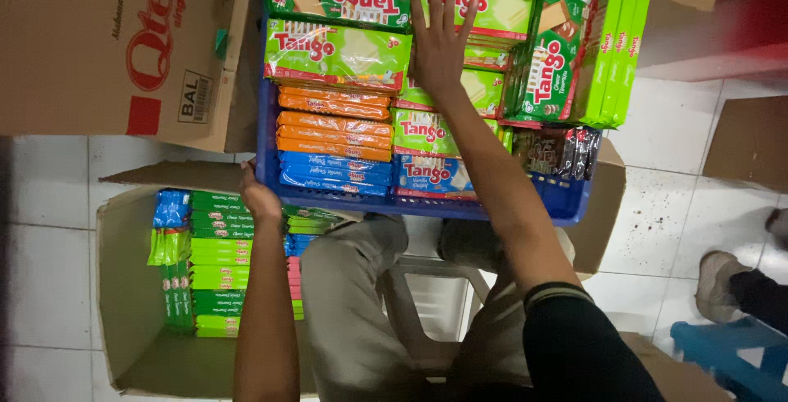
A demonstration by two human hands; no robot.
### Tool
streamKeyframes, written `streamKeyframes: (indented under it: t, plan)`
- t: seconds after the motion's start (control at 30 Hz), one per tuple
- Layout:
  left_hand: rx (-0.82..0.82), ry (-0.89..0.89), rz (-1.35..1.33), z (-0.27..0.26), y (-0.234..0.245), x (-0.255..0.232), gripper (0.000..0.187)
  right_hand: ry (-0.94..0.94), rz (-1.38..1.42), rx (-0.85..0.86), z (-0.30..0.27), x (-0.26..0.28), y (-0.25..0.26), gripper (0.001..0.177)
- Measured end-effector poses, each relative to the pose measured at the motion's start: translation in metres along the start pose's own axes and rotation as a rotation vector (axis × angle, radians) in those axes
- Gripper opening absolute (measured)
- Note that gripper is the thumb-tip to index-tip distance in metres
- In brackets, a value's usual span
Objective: The person transfers packets of Tango snacks from a cardboard box into a blue plastic crate. They pick up packets by hand and place them into the crate, arranging them by color and type.
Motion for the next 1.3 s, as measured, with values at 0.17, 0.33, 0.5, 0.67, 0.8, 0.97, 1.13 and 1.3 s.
streamKeyframes:
  t: [0.17, 0.33, 0.5, 0.67, 0.8, 0.97, 1.13, 1.3]
  plan:
    - [-0.151, -0.454, 0.964, -0.003, -0.012, -0.011, 0.037, -0.189, 0.684, -0.079, -0.068, 0.014, 0.066, 0.079]
    - [-0.148, -0.632, 1.153, -0.024, -0.01, -0.039, 0.022, 0.135, 0.683, 0.009, -0.225, 0.004, 0.06, 0.04]
    - [0.098, -0.165, 0.347, -0.05, -0.009, -0.018, 0.061, 0.288, 0.356, 0.127, -0.287, 0.002, 0.064, 0.044]
    - [0.098, -0.309, 0.059, -0.124, 0.109, 0.042, 0.044, 0.31, 0.26, 0.12, -0.275, 0.009, 0.051, 0.029]
    - [-0.187, -0.063, 0.198, -0.139, 0.212, 0.152, 0.044, 0.281, 0.204, 0.091, -0.276, 0.007, 0.054, 0.028]
    - [0.384, -0.197, -0.249, -0.17, 0.251, 0.212, 0.074, 0.285, 0.149, 0.108, -0.271, 0.021, 0.064, 0.028]
    - [0.162, 0.069, 0.004, -0.218, 0.231, 0.151, 0.067, 0.269, 0.141, 0.225, -0.268, 0.015, 0.059, 0.032]
    - [0.082, 0.164, 0.477, -0.138, 0.136, 0.179, 0.086, 0.18, 0.139, 0.376, -0.266, -0.002, 0.039, 0.021]
Point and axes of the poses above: each hand's wrist, its own z-axis towards the middle knuckle, its own y-axis out of the back of the hand, x = y × z, the point moved 6 cm from there along z, towards the middle knuckle, and after that the axes turned 12 degrees about -x, right-handed, at the moved point
